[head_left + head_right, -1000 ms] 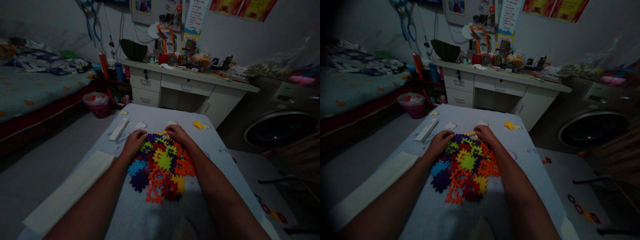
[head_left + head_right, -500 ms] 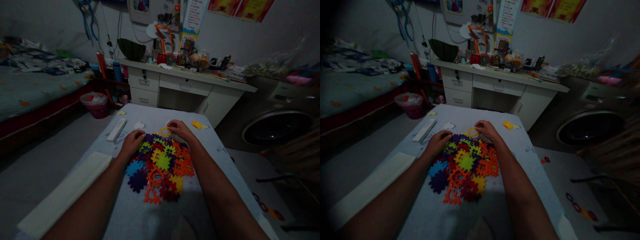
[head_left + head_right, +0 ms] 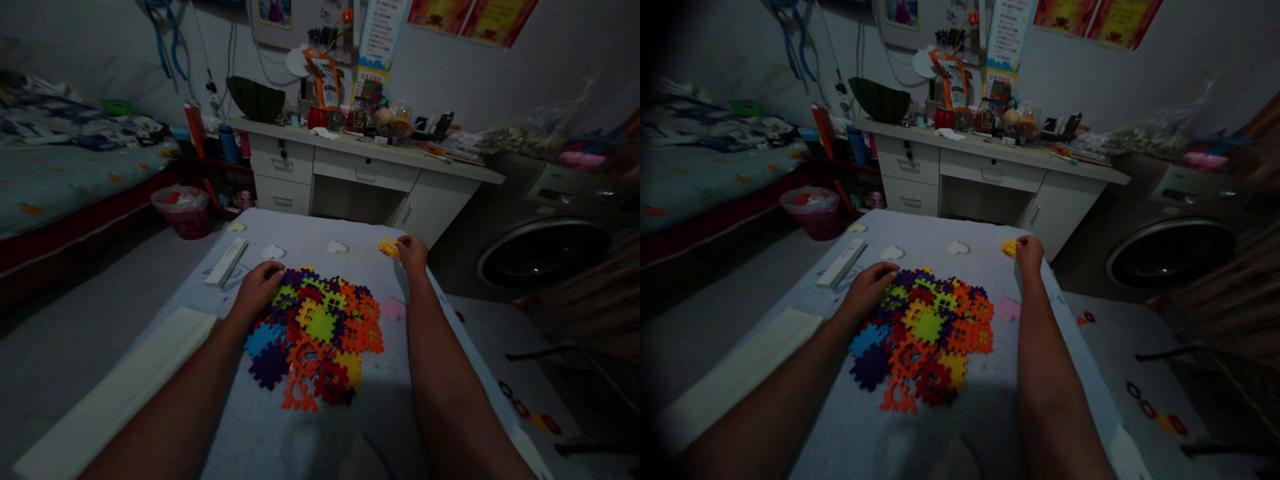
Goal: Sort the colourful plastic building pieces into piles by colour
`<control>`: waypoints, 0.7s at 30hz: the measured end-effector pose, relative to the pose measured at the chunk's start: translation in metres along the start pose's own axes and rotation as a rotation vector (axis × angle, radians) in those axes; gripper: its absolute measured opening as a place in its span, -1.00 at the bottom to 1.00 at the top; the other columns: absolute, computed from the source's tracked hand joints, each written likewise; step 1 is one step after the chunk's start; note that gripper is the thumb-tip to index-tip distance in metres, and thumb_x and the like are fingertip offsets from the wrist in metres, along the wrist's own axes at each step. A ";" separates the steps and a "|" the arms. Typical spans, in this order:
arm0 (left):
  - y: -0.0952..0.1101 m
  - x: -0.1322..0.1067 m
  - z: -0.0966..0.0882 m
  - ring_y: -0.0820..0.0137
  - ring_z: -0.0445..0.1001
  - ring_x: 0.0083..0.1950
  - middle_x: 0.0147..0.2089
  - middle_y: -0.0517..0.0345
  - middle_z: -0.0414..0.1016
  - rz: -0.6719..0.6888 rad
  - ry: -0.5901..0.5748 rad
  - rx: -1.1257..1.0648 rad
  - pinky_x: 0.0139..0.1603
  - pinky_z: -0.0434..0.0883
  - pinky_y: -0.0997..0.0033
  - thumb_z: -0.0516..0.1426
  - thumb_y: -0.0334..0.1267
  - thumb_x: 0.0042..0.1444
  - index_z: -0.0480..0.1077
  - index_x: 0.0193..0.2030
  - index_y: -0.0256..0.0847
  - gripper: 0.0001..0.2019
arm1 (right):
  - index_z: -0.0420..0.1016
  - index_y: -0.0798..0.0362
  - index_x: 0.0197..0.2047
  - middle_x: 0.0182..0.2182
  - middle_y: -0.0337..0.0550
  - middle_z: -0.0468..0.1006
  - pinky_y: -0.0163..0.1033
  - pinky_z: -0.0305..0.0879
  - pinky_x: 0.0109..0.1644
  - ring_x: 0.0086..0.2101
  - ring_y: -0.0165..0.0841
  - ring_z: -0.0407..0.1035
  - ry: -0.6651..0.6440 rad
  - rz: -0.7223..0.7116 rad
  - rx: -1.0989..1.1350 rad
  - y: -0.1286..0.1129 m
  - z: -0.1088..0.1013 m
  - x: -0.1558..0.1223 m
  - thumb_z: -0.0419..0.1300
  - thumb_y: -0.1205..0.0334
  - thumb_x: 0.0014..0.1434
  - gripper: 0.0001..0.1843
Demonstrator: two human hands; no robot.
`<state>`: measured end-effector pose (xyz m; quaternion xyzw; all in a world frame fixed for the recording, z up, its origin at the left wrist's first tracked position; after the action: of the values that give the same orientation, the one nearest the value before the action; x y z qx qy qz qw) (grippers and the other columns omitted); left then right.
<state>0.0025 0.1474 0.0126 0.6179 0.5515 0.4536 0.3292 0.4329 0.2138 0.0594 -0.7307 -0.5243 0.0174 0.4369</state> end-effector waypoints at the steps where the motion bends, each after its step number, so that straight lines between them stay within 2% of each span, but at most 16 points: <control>1: 0.000 0.000 0.000 0.24 0.51 -0.19 -0.23 0.10 0.57 -0.003 0.001 0.001 -0.10 0.41 0.24 0.15 -0.02 0.04 0.50 -0.17 -0.18 -0.68 | 0.49 0.07 -0.38 -0.35 -0.08 0.55 -0.09 0.35 -0.05 -0.30 -0.26 0.40 0.001 0.003 -0.032 0.005 0.000 0.000 0.11 0.36 -0.06 -0.84; 7: 0.002 0.000 0.000 0.24 0.51 -0.18 -0.21 0.10 0.58 -0.012 -0.001 -0.002 -0.07 0.40 0.25 0.15 -0.02 0.03 0.50 -0.17 -0.19 -0.67 | 0.51 0.11 -0.37 -0.30 -0.01 0.55 -0.15 0.30 -0.03 -0.25 -0.25 0.38 -0.064 -0.005 -0.177 0.021 0.008 -0.011 0.11 0.44 -0.08 -0.81; 12: 0.002 0.000 0.000 0.24 0.51 -0.17 -0.21 0.10 0.57 -0.018 0.006 -0.011 -0.07 0.40 0.24 0.15 -0.05 0.04 0.50 -0.16 -0.19 -0.69 | 0.53 0.12 -0.39 -0.33 -0.03 0.55 -0.18 0.27 -0.04 -0.23 -0.25 0.37 -0.163 -0.039 -0.279 0.025 0.019 -0.020 0.11 0.47 -0.10 -0.79; 15: 0.003 -0.001 0.000 0.24 0.51 -0.17 -0.20 0.10 0.58 -0.014 0.006 0.003 -0.05 0.41 0.22 0.15 -0.06 0.04 0.50 -0.17 -0.18 -0.70 | 0.54 0.11 -0.41 -0.36 -0.04 0.55 -0.16 0.27 -0.04 -0.25 -0.25 0.37 -0.174 -0.053 -0.298 0.022 0.019 -0.020 0.10 0.49 -0.11 -0.77; 18: 0.003 -0.001 -0.001 0.24 0.52 -0.17 -0.20 0.10 0.57 0.000 0.011 0.012 -0.04 0.41 0.21 0.15 -0.05 0.03 0.51 -0.17 -0.18 -0.70 | 0.55 0.11 -0.44 -0.35 -0.02 0.57 -0.14 0.28 -0.06 -0.25 -0.23 0.39 -0.172 -0.048 -0.275 0.005 0.016 -0.017 0.14 0.47 -0.08 -0.82; 21: 0.003 -0.001 -0.001 0.23 0.52 -0.15 -0.20 0.10 0.57 0.001 0.019 0.005 -0.04 0.41 0.22 0.15 -0.05 0.04 0.50 -0.17 -0.18 -0.70 | 0.56 0.10 -0.44 -0.34 -0.04 0.59 -0.19 0.30 -0.12 -0.29 -0.27 0.42 -0.293 -0.112 -0.107 -0.036 0.021 -0.021 0.18 0.39 -0.01 -0.88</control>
<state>0.0034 0.1454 0.0156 0.6146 0.5553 0.4584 0.3221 0.3861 0.2126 0.0605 -0.7121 -0.6225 0.0715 0.3167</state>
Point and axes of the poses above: each hand's wrist, its own x-axis towards the middle knuckle, its own z-axis out of the palm, y = z × x, the point moved 4 cm from there along x, towards the middle knuckle
